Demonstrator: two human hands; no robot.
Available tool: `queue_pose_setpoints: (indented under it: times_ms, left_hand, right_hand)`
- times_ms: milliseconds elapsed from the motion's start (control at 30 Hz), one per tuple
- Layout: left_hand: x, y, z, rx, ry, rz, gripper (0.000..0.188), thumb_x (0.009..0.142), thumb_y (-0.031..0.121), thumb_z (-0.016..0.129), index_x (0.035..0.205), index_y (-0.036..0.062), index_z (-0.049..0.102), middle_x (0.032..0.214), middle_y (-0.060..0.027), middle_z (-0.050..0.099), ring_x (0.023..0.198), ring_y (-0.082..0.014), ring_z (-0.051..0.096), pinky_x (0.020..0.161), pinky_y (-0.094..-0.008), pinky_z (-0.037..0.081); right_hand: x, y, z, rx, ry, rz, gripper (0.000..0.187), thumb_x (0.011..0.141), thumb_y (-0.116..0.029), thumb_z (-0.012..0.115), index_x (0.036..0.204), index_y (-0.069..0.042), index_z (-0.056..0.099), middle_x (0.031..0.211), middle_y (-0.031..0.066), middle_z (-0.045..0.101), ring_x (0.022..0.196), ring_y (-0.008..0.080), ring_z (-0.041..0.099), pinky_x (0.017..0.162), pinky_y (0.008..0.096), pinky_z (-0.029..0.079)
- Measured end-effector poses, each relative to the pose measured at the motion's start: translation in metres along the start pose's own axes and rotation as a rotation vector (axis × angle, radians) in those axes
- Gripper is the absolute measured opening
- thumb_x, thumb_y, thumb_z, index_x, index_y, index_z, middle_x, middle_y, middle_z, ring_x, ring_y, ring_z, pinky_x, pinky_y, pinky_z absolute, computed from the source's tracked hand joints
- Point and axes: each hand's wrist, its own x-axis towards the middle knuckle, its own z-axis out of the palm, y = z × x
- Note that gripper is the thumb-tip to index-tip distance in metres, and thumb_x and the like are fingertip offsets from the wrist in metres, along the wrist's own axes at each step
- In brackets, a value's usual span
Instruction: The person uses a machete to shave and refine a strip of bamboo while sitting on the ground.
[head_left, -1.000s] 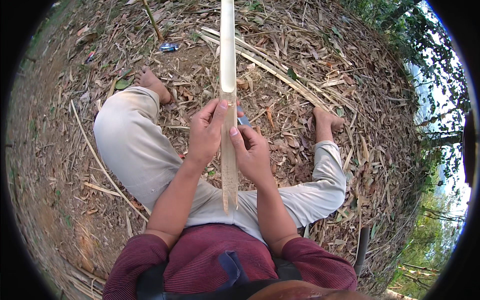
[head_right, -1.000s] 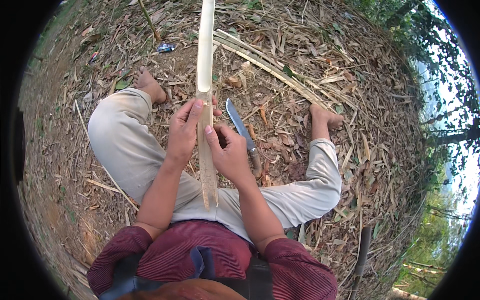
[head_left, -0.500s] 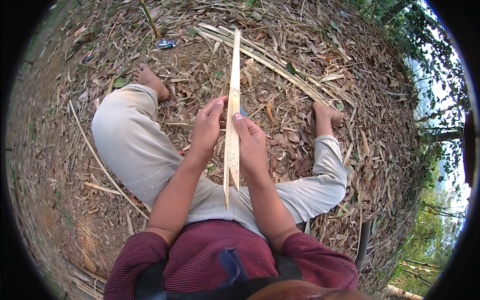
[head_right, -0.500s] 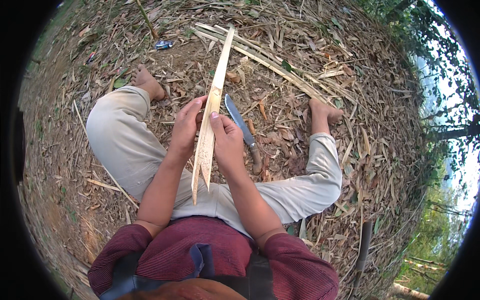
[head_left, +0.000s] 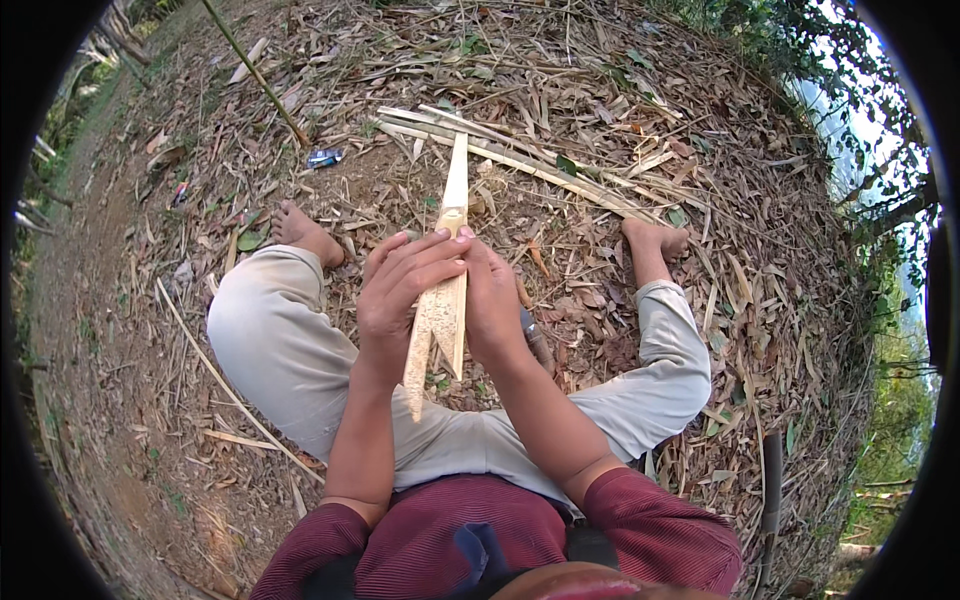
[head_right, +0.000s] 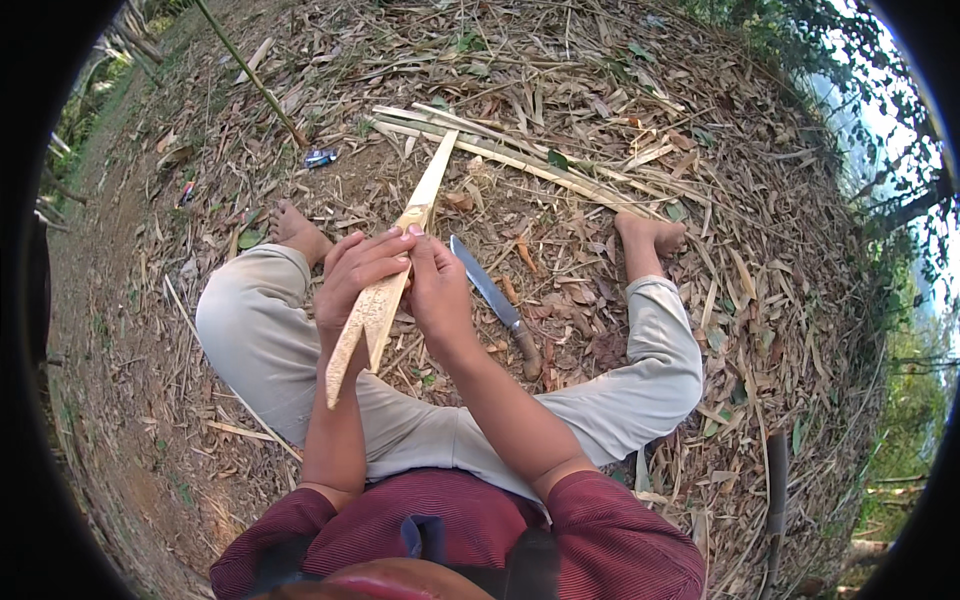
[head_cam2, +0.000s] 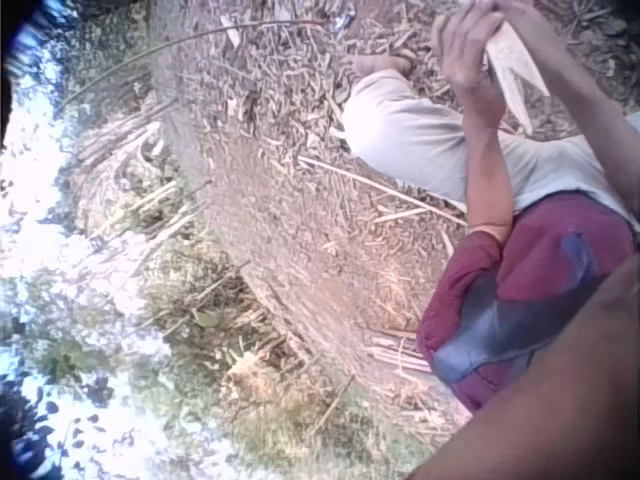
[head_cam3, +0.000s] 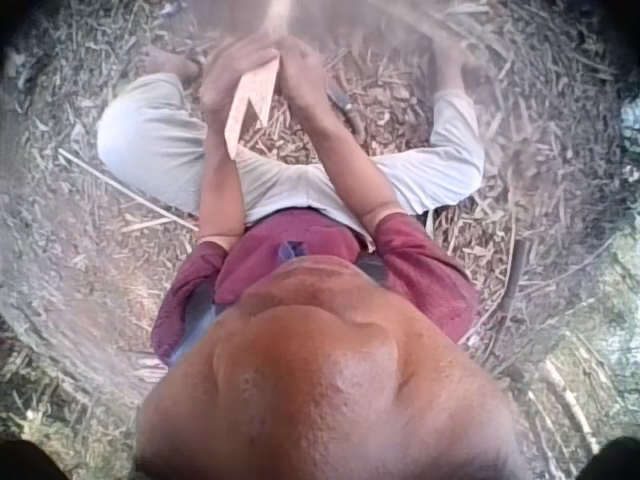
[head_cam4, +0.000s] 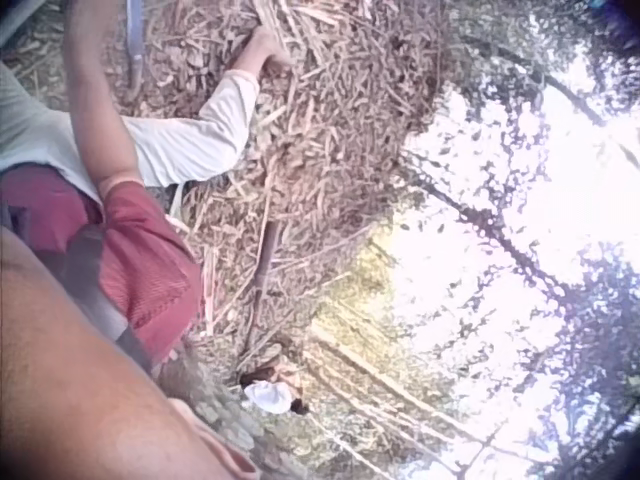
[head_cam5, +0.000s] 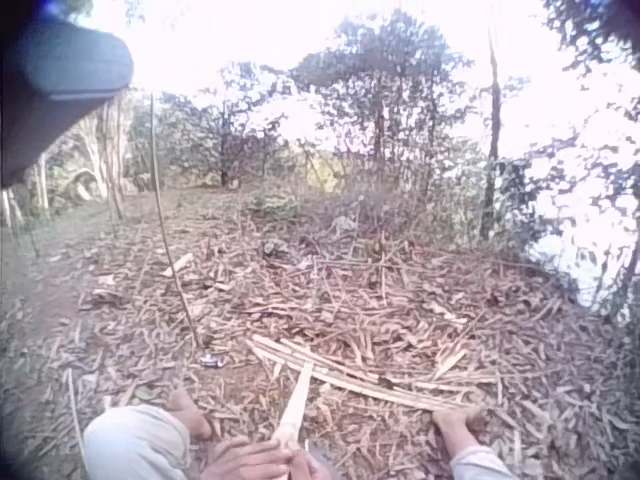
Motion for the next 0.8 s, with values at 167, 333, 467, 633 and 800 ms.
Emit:
queue_pose_setpoints:
  times_ms: [167,333,467,633,800]
  left_hand:
    - [0.060,0.020,-0.053,-0.415,0.431,-0.155,0.016,0.093,0.011,0.064,0.104,0.0003,0.063,0.098,-0.0147,0.070,0.097,-0.0234,0.067,0.089,-0.0333,0.052]
    - [0.148,0.015,-0.111,-0.668,0.417,-0.014,0.023,0.096,0.020,0.060,0.107,-0.0001,0.059,0.095,-0.0139,0.069,0.088,-0.0244,0.069,0.080,-0.0348,0.055]
    - [0.192,0.007,-0.117,-0.790,0.345,0.029,0.024,0.099,0.023,0.055,0.110,0.0020,0.057,0.095,-0.0125,0.066,0.088,-0.0257,0.067,0.080,-0.0380,0.054]
    - [0.212,-0.001,-0.107,-0.819,0.338,0.022,0.023,0.099,0.022,0.054,0.111,0.0018,0.056,0.092,-0.0105,0.063,0.074,-0.0207,0.061,0.070,-0.0341,0.051]
    - [0.203,-0.025,-0.083,-0.854,0.345,-0.068,0.023,0.100,0.021,0.053,0.113,0.0025,0.054,0.086,-0.0075,0.059,0.070,-0.0185,0.057,0.066,-0.0312,0.049]
  right_hand:
    - [0.013,0.000,-0.026,-0.349,-0.098,-0.113,0.052,0.103,-0.046,0.040,0.080,-0.003,0.058,0.058,-0.0006,0.051,0.049,0.0054,0.044,0.045,0.0211,0.034]
    - [0.027,0.075,-0.182,-1.478,0.330,-0.261,0.035,0.090,-0.034,0.063,0.088,0.002,0.063,0.085,0.0194,0.068,0.080,0.0391,0.063,0.072,0.0471,0.049]
    - [0.023,0.087,-0.233,-1.656,0.234,0.260,0.041,0.085,-0.035,0.068,0.104,0.001,0.065,0.109,0.0267,0.065,0.103,0.0398,0.063,0.088,0.0470,0.049]
    - [0.041,0.090,-0.233,-1.641,0.222,0.430,0.049,0.085,-0.038,0.068,0.114,0.001,0.062,0.114,0.0255,0.064,0.110,0.0393,0.061,0.094,0.0460,0.048]
    - [0.047,0.106,-0.241,-1.691,0.176,0.418,0.050,0.083,-0.039,0.071,0.112,0.002,0.063,0.116,0.0244,0.064,0.111,0.0388,0.061,0.094,0.0454,0.049]
